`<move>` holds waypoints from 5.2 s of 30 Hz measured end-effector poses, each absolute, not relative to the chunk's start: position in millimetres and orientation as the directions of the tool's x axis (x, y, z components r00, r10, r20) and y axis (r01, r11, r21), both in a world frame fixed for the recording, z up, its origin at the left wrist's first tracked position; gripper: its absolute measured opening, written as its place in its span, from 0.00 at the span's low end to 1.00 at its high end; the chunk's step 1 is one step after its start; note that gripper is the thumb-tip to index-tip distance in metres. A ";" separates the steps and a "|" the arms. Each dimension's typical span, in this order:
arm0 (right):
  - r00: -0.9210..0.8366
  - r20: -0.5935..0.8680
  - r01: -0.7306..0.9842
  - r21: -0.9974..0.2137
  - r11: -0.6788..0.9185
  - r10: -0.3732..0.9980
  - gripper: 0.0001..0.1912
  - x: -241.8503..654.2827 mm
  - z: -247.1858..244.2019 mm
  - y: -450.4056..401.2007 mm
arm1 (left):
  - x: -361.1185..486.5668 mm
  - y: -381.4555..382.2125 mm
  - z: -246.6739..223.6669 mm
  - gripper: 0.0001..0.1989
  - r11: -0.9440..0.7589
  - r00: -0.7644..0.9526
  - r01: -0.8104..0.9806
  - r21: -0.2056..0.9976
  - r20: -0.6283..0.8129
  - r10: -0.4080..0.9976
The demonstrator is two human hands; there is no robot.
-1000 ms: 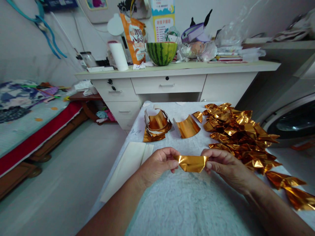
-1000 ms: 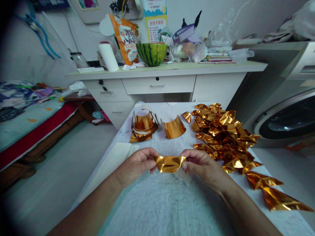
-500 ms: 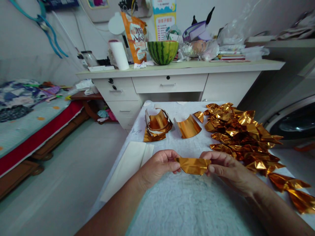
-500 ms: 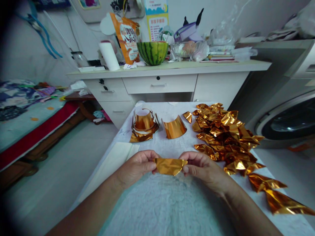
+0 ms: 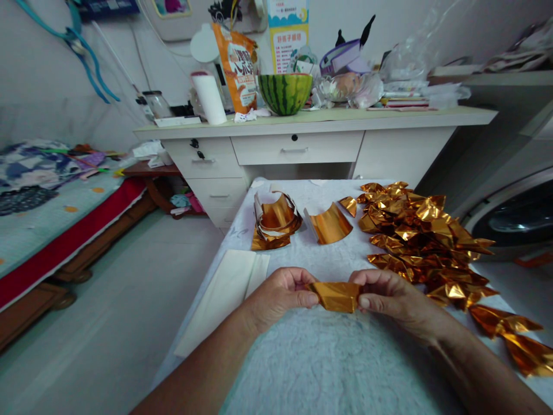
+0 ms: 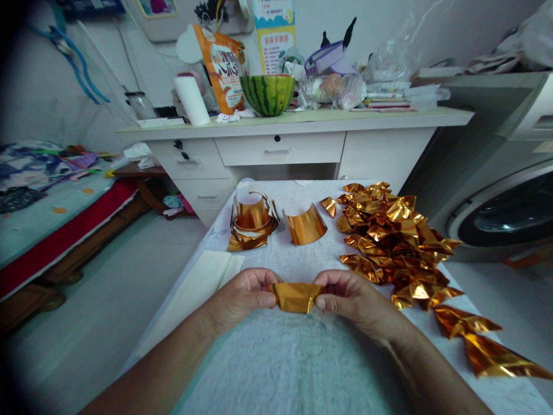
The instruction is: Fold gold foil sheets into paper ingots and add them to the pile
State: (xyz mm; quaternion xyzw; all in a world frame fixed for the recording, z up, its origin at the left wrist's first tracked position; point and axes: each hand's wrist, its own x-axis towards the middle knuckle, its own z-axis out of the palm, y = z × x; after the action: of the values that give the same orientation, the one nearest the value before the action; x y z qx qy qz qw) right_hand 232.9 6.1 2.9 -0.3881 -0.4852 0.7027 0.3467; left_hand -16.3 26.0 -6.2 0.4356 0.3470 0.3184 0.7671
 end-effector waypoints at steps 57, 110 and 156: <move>-0.134 0.099 0.551 -0.820 0.157 0.986 0.05 199.2 -6.9 -1.7 | 1.2 11.6 0.2 0.06 -0.324 0.394 0.556 0.765 0.100 0.914; 0.645 0.496 0.752 -0.549 -0.365 0.581 0.13 318.3 54.2 9.4 | 1.8 8.9 -2.1 0.13 -0.344 0.399 0.507 0.791 0.139 0.907; -0.305 0.163 0.753 -0.561 0.343 0.938 0.07 209.9 -12.5 9.8 | 3.5 12.5 46.9 0.05 -0.379 0.351 0.710 0.593 0.168 0.921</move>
State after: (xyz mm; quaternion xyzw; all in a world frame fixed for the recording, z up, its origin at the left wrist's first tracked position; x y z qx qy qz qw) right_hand 209.9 9.8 -12.5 -0.5394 -0.7840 0.1943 0.2379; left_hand 3.5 12.5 46.9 0.7933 0.5142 0.2452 0.2150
